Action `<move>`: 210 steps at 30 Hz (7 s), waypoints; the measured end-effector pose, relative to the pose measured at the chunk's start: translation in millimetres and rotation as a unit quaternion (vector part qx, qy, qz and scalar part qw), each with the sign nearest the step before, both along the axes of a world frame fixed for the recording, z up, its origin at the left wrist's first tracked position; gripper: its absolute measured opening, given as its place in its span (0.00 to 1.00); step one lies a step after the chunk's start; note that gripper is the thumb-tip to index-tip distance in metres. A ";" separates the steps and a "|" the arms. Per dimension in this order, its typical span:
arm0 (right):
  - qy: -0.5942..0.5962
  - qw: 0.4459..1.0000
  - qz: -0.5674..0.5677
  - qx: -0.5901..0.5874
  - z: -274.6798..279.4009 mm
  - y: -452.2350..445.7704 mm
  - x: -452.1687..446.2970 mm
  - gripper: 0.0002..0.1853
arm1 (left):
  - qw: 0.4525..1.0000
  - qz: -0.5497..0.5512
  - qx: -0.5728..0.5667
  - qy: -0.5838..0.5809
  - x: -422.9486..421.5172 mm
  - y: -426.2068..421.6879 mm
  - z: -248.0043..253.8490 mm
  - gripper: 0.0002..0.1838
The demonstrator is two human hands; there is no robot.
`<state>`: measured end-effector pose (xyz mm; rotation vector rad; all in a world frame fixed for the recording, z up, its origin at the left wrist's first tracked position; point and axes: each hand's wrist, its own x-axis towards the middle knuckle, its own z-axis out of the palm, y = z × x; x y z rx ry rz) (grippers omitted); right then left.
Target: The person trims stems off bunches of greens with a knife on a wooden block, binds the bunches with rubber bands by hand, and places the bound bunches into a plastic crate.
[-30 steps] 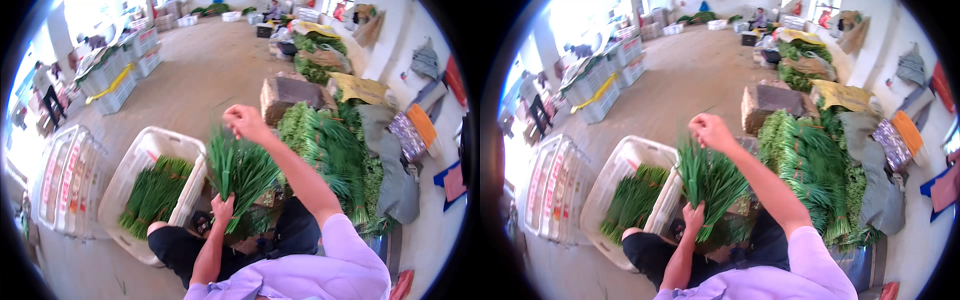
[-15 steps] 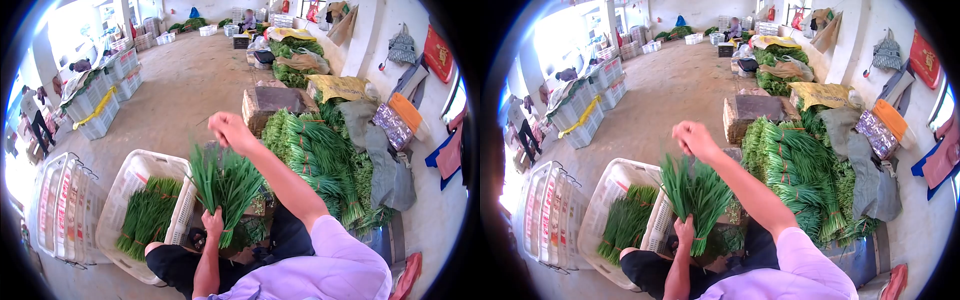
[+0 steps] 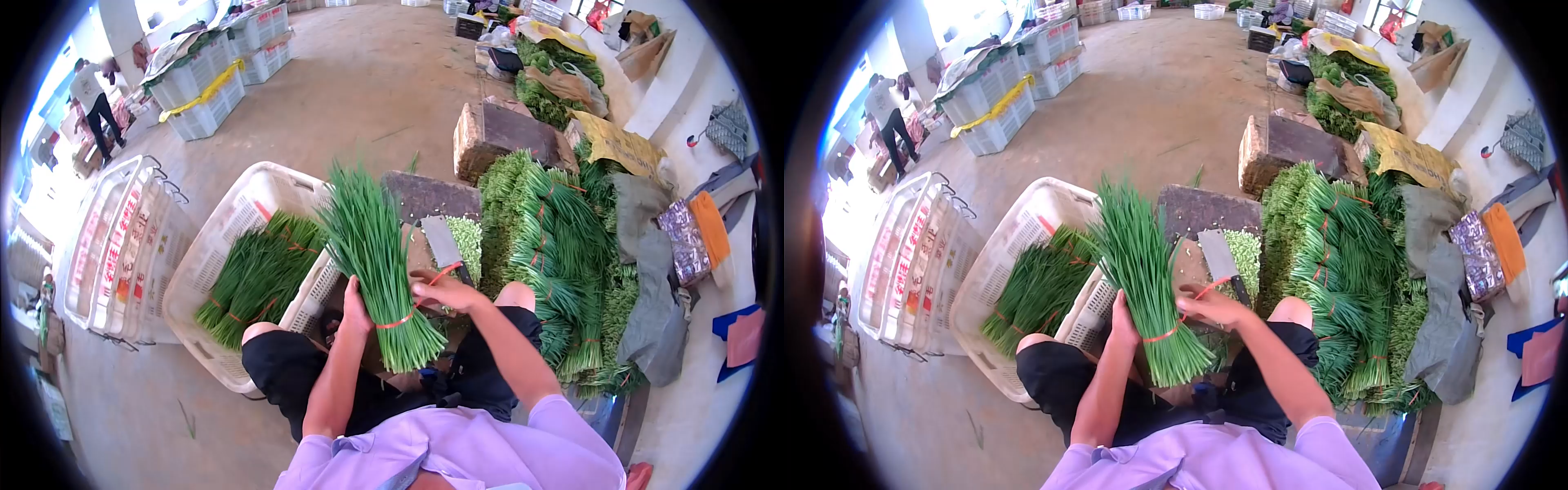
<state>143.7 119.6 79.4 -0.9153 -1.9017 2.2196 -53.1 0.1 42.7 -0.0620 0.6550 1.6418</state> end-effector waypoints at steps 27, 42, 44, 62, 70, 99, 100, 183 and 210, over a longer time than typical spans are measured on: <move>0.199 0.901 -0.385 -0.008 -25.2 -26.4 -65.3 0.20 | 0.969 0.163 -0.016 0.183 16.2 -5.5 6.1 0.19; 0.099 0.768 -0.238 0.586 67.3 -32.4 -51.0 0.07 | 0.983 0.056 0.033 0.173 12.4 -6.4 5.8 0.21; 0.116 0.789 -0.179 0.576 58.1 -31.4 -66.9 0.07 | 0.982 0.048 0.020 0.181 14.1 -4.4 -1.8 0.19; -0.026 0.830 0.000 0.557 49.9 -11.9 -84.5 0.11 | 0.949 -0.010 -0.005 0.316 21.2 -8.6 23.5 0.16; 0.053 0.821 -0.013 0.569 61.8 -23.7 -100.1 0.11 | 0.957 0.041 0.110 0.265 11.7 -6.7 -2.7 0.18; 0.004 0.983 -0.139 0.121 20.5 -17.2 7.8 0.03 | 0.995 0.087 0.033 0.043 -16.8 -2.6 -5.7 0.20; 0.029 0.966 -0.149 0.211 23.1 -32.3 -1.7 0.04 | 0.993 0.093 0.023 0.064 -16.5 -1.8 -7.4 0.20; 0.091 0.935 -0.281 0.198 -22.6 -48.5 -57.9 0.21 | 0.944 0.220 -0.017 0.245 1.2 -9.2 5.6 0.14; 0.109 0.958 -0.235 0.121 36.9 -46.5 -41.3 0.05 | 0.937 0.261 -0.042 0.231 -9.9 -6.9 -13.4 0.15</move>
